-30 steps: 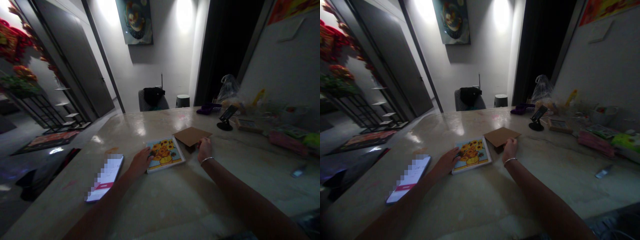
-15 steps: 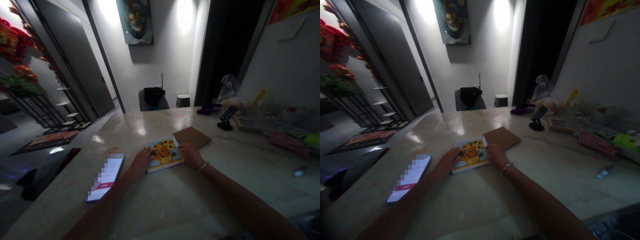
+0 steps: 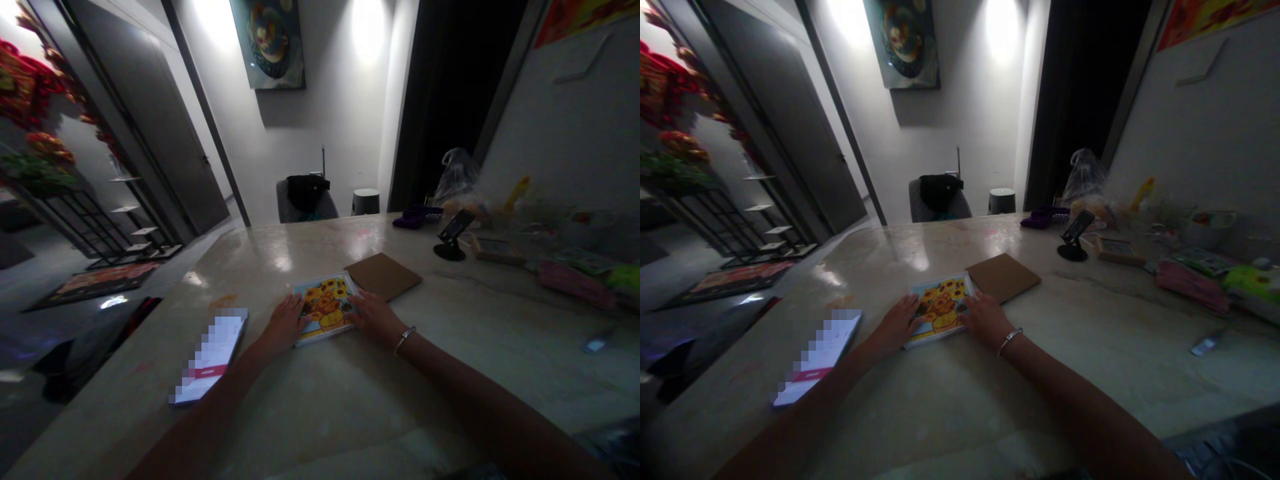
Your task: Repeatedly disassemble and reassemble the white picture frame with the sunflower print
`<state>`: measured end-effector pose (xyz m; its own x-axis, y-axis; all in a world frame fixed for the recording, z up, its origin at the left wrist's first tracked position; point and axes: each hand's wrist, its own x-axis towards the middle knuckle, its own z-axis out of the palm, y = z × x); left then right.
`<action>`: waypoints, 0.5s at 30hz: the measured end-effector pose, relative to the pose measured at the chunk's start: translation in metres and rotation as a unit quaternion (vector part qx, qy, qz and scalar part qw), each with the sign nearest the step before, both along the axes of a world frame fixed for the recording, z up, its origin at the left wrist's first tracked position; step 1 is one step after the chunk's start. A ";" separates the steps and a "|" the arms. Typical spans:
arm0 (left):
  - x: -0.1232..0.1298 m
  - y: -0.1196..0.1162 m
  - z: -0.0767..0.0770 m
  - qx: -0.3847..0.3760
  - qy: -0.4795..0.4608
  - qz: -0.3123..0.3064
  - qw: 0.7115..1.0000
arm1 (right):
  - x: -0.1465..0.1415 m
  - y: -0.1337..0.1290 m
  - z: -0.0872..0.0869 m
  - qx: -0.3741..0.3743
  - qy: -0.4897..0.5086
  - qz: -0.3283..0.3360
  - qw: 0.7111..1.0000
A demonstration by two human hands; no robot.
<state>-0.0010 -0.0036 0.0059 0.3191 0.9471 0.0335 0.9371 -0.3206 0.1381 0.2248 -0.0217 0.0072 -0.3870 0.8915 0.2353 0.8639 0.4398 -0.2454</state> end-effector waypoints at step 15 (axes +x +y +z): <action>0.000 0.004 -0.007 -0.007 -0.038 -0.005 0.999 | -0.013 -0.009 -0.011 -0.002 0.027 0.052 0.998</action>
<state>-0.0007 0.0000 -0.0011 0.3261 0.9443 0.0450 0.9201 -0.3280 0.2141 0.2114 -0.0309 -0.0035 -0.4638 0.8485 0.2550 0.7990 0.5249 -0.2933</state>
